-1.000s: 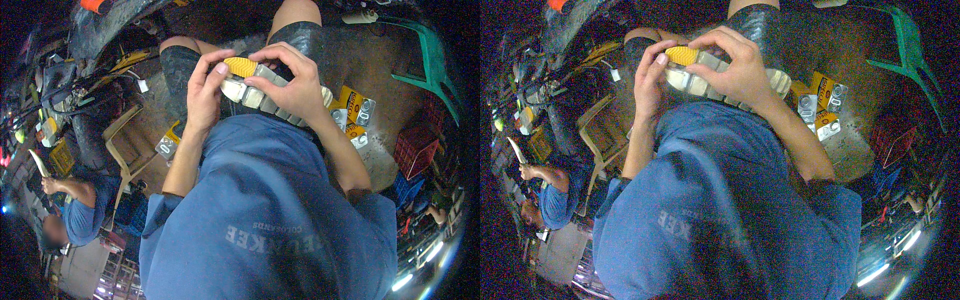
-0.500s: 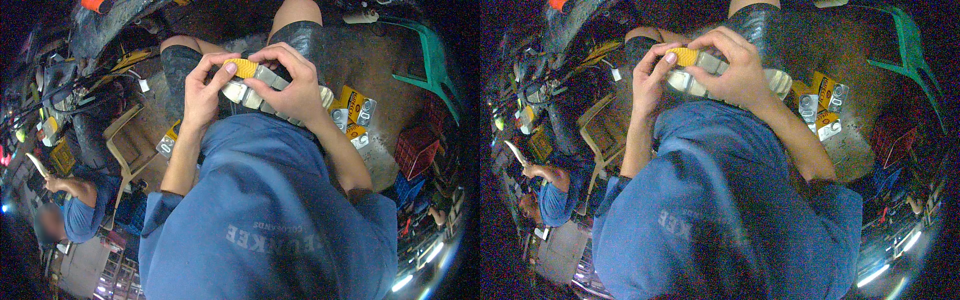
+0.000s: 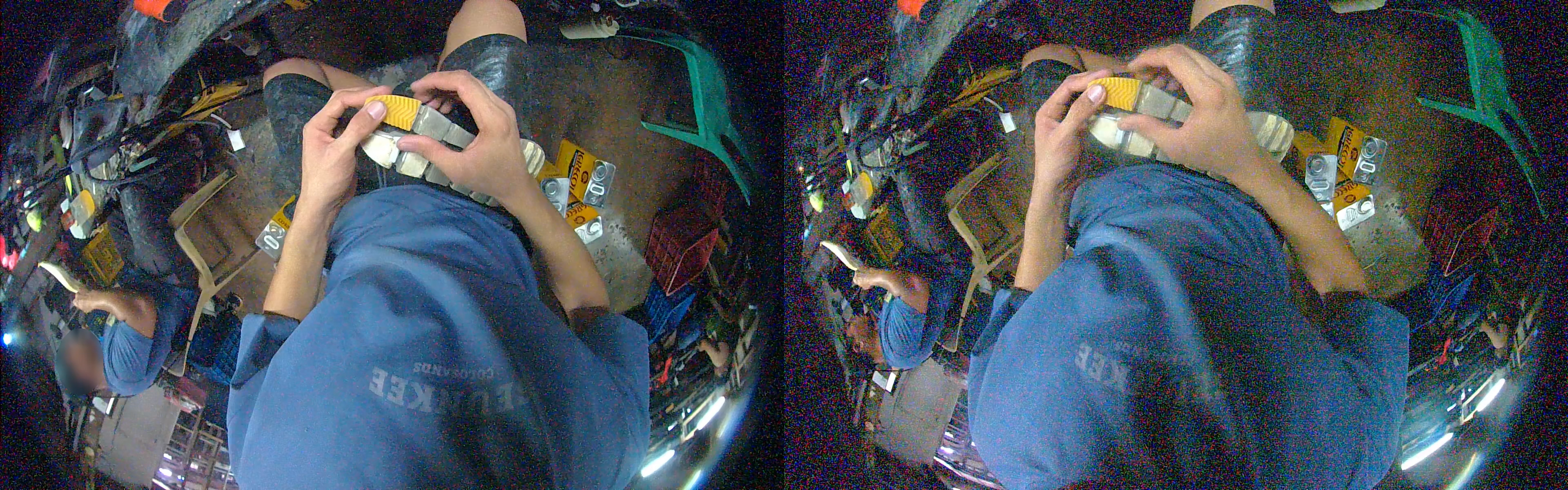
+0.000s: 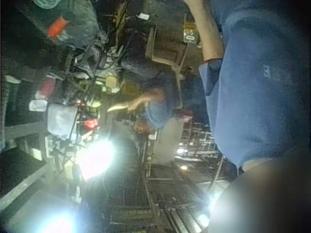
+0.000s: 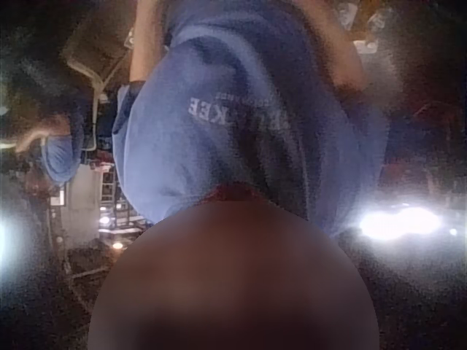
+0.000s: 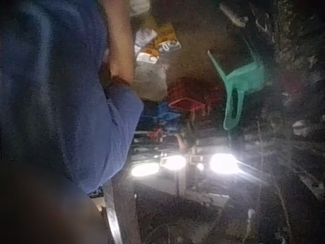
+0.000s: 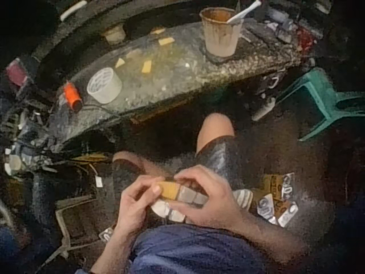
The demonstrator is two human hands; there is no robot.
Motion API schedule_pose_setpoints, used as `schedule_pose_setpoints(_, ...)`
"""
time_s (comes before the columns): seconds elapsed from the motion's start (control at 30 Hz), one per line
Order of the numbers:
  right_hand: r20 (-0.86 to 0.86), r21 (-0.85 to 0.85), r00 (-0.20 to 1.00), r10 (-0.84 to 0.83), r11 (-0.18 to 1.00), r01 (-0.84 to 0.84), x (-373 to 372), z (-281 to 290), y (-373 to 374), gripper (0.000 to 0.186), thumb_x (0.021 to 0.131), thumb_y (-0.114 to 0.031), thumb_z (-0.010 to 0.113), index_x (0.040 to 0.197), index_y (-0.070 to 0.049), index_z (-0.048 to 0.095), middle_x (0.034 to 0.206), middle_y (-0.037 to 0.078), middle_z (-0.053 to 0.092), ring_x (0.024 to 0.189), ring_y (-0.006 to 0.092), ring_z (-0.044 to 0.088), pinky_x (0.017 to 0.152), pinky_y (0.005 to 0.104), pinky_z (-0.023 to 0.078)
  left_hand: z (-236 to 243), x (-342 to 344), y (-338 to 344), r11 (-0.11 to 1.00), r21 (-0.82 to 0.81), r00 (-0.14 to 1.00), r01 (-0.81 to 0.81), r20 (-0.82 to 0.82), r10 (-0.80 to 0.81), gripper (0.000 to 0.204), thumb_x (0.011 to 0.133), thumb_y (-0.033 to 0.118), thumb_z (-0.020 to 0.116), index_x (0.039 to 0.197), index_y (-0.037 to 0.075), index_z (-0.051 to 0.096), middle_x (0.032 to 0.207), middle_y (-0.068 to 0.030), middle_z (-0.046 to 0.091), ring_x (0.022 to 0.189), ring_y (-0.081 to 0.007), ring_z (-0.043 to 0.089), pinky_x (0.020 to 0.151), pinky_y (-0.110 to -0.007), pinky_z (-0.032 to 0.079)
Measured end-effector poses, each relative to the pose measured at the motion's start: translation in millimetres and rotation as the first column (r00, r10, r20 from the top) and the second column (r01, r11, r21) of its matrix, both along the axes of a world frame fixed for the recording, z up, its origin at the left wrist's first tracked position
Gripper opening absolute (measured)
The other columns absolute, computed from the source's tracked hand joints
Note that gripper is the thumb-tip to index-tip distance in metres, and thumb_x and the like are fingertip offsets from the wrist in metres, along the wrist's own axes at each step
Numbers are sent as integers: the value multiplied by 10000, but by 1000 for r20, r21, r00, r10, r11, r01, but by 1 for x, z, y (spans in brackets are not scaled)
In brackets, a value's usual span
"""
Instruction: The person applies a yellow rubber patch to the heel of a sneaker sole, then uses tape and a metal tool to mark and cut the sole. They continue to trim and adjust the sole with the tool while seated on the floor.
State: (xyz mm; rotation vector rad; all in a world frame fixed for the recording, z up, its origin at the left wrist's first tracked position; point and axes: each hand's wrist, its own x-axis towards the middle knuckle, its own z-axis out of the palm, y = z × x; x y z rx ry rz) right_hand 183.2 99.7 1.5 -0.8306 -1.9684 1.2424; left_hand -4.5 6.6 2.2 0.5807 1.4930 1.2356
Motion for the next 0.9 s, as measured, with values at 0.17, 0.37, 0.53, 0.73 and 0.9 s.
schedule_pose_setpoints(0.17,146,134,989,-5,991,-15,2,5,-8,880,632,-302,1006,1375,-50,607,1196,152,699,1109,326,690,991,428,542,0,1,1,995,-83,994,-62,81,68,240,992,154,753,1178,4,772,1155,-80,756,1053,-141,681,962,-289,525)
schedule_pose_setpoints(0.37,273,203,962,0,977,-58,-6,2,-22,879,589,-254,966,1351,-5,606,1222,187,684,1125,399,664,1008,467,536,1,1,5,986,-143,989,-90,107,106,225,984,149,754,1162,13,768,1067,-55,757,964,-126,674,899,-274,535)
schedule_pose_setpoints(0.53,232,131,948,216,959,-251,5,10,-9,806,601,-164,913,1338,-12,623,1233,198,697,1101,389,686,980,460,557,18,-26,-2,947,-206,963,246,-55,-262,178,965,159,737,1096,38,749,974,-9,701,922,-110,616,889,-268,500)
schedule_pose_setpoints(0.73,208,61,870,446,882,-467,10,26,9,1031,616,-116,899,1554,-39,477,1227,194,704,1134,395,691,977,468,571,24,-46,0,797,-119,775,592,-188,-603,213,907,172,757,1071,48,704,1016,5,635,1012,-120,578,975,-297,466)
schedule_pose_setpoints(0.9,237,45,789,567,805,-592,11,32,25,1054,622,-38,856,1590,-62,439,1292,177,691,1187,384,672,1040,474,540,14,-36,-3,818,-40,818,573,90,-569,412,880,184,708,1257,65,591,1224,-32,590,1163,-166,547,1079,-329,425)
